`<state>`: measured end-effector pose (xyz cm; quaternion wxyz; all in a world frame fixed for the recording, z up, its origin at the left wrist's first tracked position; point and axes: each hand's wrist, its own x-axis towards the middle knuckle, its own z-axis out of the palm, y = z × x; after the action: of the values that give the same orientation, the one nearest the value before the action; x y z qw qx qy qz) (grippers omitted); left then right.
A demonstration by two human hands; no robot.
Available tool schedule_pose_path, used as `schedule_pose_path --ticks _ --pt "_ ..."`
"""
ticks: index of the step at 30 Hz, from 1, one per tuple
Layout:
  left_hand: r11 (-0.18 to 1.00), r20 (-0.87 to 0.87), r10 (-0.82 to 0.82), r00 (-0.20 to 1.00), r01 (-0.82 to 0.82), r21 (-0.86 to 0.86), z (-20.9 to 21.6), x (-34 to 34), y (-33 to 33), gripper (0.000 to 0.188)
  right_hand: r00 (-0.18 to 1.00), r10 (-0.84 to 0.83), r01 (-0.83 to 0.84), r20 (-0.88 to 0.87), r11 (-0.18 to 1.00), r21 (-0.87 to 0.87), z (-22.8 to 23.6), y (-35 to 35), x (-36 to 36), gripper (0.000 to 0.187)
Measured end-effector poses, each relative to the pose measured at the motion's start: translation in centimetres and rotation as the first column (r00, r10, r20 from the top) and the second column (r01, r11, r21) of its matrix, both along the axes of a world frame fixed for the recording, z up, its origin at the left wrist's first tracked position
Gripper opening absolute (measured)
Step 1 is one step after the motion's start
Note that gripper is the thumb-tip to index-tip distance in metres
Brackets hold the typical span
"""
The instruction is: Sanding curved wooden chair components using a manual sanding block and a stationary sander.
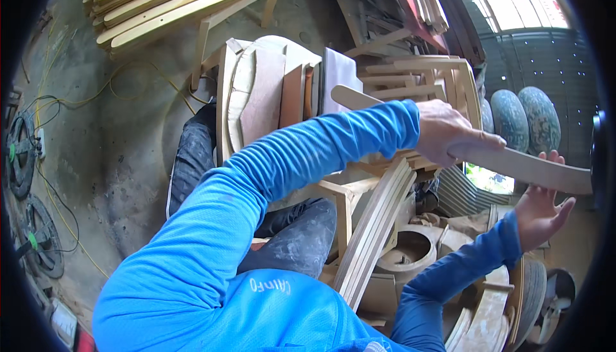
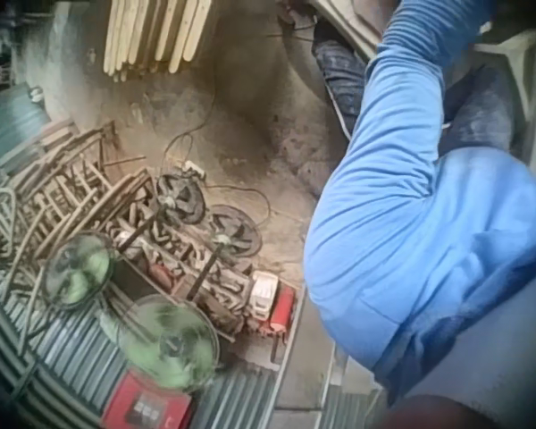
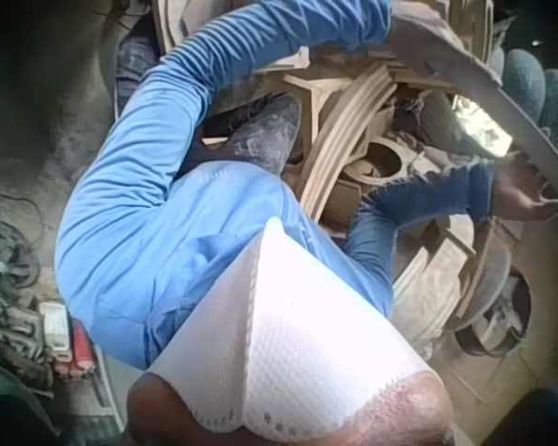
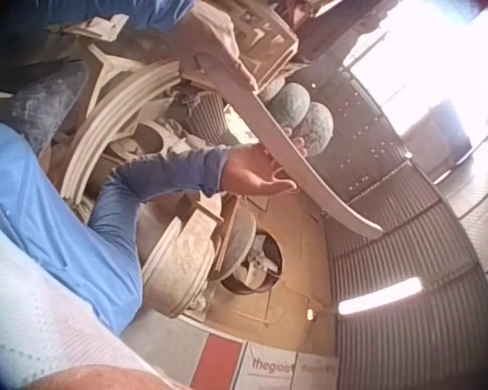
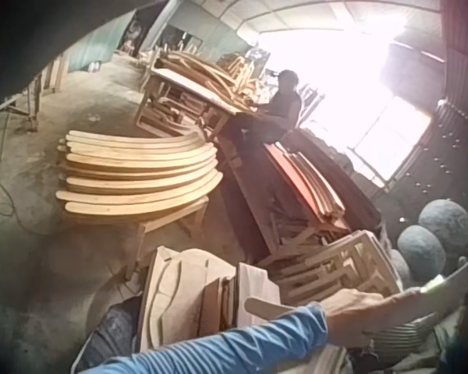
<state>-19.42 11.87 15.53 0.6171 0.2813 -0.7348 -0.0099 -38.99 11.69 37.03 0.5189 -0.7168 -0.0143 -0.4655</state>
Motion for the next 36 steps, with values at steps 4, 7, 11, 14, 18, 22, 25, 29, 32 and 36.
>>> schedule_pose_path --ticks 4,7,11,14,18,22,25,29,32,36 --pt "0.999 0.059 0.039 0.997 -0.040 0.011 1.2 -3.0 0.8 0.096 0.993 0.092 -0.062 -0.081 0.946 0.317 7.4 -8.3 -9.6 0.044" --pt "0.982 -0.022 0.165 0.986 -0.162 0.099 0.4 -3.3 1.1 0.081 0.973 0.089 -0.071 -0.212 0.993 0.091 11.4 -12.6 -11.1 0.025" --pt "0.877 -0.332 0.474 0.816 -0.472 0.091 -4.8 -1.7 -1.0 0.052 0.965 0.045 -0.020 -0.257 0.995 0.099 12.7 -15.4 -6.4 0.019" --pt "0.849 -0.334 0.528 0.781 -0.473 0.235 -7.6 -1.7 -2.5 0.051 0.956 -0.039 0.050 -0.291 0.998 0.031 11.2 -17.9 -0.5 0.019" --pt "0.778 -0.325 0.617 0.716 -0.496 0.385 -9.0 -1.7 -2.5 0.041 0.898 -0.338 0.306 -0.280 0.940 -0.153 8.7 -17.1 7.6 0.021" --pt "0.758 -0.292 0.644 0.707 -0.539 0.368 -9.7 0.3 -3.1 0.040 0.731 -0.665 0.133 0.153 -0.081 -0.988 6.9 -14.9 6.4 0.026" --pt "0.823 -0.285 0.568 0.773 -0.547 0.156 -11.0 1.3 -3.1 0.039 0.860 -0.506 0.281 -0.075 0.590 -0.757 3.4 -8.5 3.8 0.021" --pt "0.850 -0.142 0.526 0.839 -0.525 0.046 -13.9 1.7 -3.4 0.038 0.934 -0.316 0.344 0.167 0.921 -0.184 -6.5 -0.2 -1.6 0.036" --pt "0.835 0.064 0.548 0.834 -0.550 0.022 -16.3 2.4 -2.8 0.043 0.861 -0.458 0.476 0.219 0.879 -0.035 -16.5 3.7 -7.4 0.032" --pt "0.819 0.201 0.534 0.821 -0.561 0.121 -17.2 1.4 -1.7 0.046 0.786 -0.604 0.560 0.133 0.787 0.260 -21.8 7.4 -11.7 0.026"
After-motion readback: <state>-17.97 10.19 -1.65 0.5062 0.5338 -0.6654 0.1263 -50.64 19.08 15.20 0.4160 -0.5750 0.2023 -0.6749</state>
